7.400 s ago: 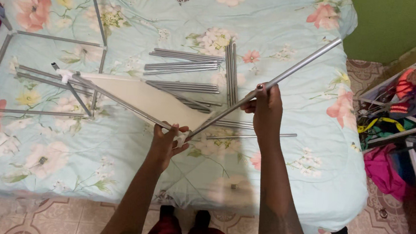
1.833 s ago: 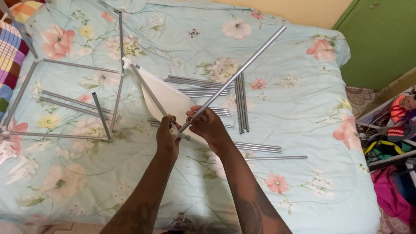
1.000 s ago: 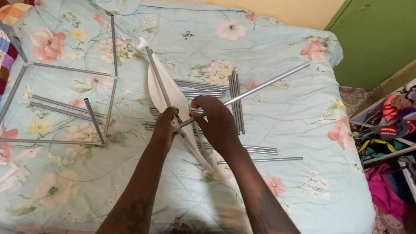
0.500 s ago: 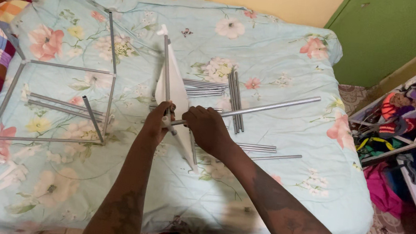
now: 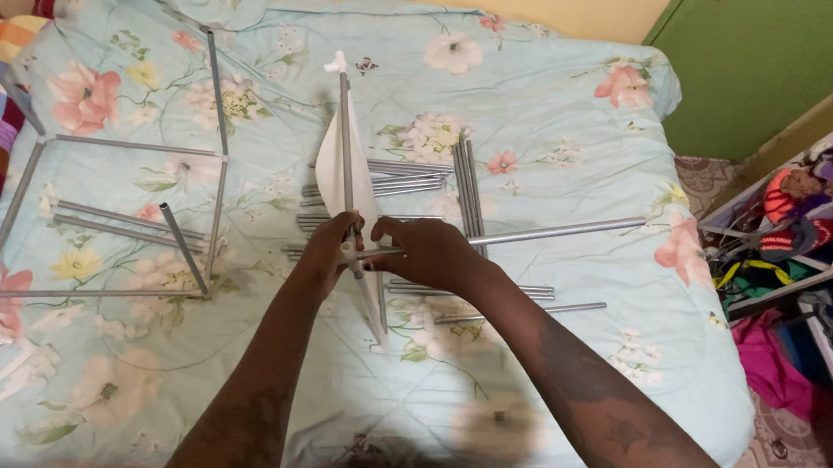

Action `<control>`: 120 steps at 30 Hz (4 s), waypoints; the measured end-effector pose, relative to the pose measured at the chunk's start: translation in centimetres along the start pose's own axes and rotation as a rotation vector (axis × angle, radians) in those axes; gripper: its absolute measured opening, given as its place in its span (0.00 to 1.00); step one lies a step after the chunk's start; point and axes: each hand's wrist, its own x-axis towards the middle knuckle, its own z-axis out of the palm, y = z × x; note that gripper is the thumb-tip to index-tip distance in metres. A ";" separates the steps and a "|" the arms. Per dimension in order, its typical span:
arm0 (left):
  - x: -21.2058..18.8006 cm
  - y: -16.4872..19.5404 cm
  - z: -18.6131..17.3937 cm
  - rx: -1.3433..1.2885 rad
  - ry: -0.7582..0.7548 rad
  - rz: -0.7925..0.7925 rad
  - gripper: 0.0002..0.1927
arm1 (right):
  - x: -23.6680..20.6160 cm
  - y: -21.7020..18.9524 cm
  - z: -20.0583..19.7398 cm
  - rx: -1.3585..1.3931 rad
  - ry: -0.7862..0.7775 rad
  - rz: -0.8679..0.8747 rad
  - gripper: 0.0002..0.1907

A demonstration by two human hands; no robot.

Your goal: The person assembles a folding chair on a bed, fitting metal frame tubes into the fabric seat's corner pockets and attaching cross bars to build the frame, working piece by piece until the chair frame takes shape.

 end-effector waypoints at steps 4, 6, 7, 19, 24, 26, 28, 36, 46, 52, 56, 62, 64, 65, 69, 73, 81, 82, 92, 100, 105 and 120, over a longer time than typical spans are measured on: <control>-0.4 1.3 -0.8 0.004 -0.055 -0.022 0.16 | -1.3 0.5 -0.8 -0.016 0.150 -0.048 0.17; -0.3 1.9 -1.3 0.033 -0.081 -0.062 0.16 | -1.7 0.8 -0.7 0.010 0.212 -0.033 0.12; -0.2 2.2 -1.6 0.046 -0.093 -0.079 0.16 | -1.8 1.0 -0.4 0.011 0.245 -0.057 0.11; 1.2 3.0 -2.9 0.195 0.049 -0.052 0.18 | -0.5 1.7 2.3 -0.020 0.340 -0.280 0.06; 2.3 2.3 -3.0 0.191 0.097 -0.063 0.17 | 0.8 2.8 2.6 -0.040 0.166 -0.159 0.12; 2.7 2.2 -2.7 0.217 0.100 -0.034 0.18 | 1.3 3.7 2.9 -0.036 0.094 -0.093 0.14; 3.0 2.3 -2.5 0.255 0.081 0.014 0.19 | 1.8 4.3 3.3 0.033 0.034 -0.092 0.16; 2.5 2.5 -1.7 0.208 0.049 -0.069 0.18 | 0.3 3.5 2.8 0.016 0.238 -0.138 0.15; 2.1 2.4 -2.0 0.132 0.162 -0.017 0.15 | 1.3 1.0 3.8 0.013 0.411 -0.127 0.11; 1.0 2.1 -2.4 0.120 0.208 -0.004 0.16 | 2.1 1.1 4.4 -0.061 0.352 -0.151 0.12; 0.9 1.6 -2.9 0.136 0.256 -0.020 0.15 | 2.8 1.3 4.3 -0.092 0.208 -0.069 0.14; 0.2 -1.0 -2.1 0.130 0.228 0.112 0.21 | 5.6 4.0 2.7 0.440 -0.057 0.099 0.24; 0.1 -2.0 -0.7 0.167 0.248 0.126 0.23 | 6.6 4.9 2.6 0.508 0.054 0.049 0.24; 0.1 -2.6 0.3 0.163 0.253 0.107 0.24 | 7.2 4.9 3.1 0.398 0.108 0.050 0.25; -0.9 -3.5 3.5 0.149 0.266 0.042 0.26 | 9.5 4.0 5.9 0.247 -0.038 0.237 0.28; -2.5 -2.1 3.5 0.089 0.142 0.019 0.23 | 11.0 4.5 7.7 0.651 0.057 0.278 0.15; -2.2 5.5 -4.5 0.278 0.194 0.054 0.19 | 8.9 6.3 5.9 0.647 0.130 0.473 0.13; -2.0 6.3 -5.4 0.238 0.206 0.123 0.19 | 8.4 6.3 5.3 0.528 0.126 0.483 0.13; 2.9 9.7 -7.9 -0.223 0.110 0.296 0.29 | 1.7 6.1 3.2 0.107 0.419 0.232 0.06; 0.4 7.1 -6.4 -1.131 -0.145 0.273 0.39 | -2.7 9.6 4.6 -0.011 0.503 0.272 0.07; 0.9 4.1 -5.8 -1.081 -0.037 0.169 0.30 | -3.9 11.3 5.6 0.014 0.463 0.385 0.07; -0.5 2.0 -2.4 -0.504 -0.273 0.240 0.19 | -3.7 15.0 11.1 -0.118 0.545 0.327 0.36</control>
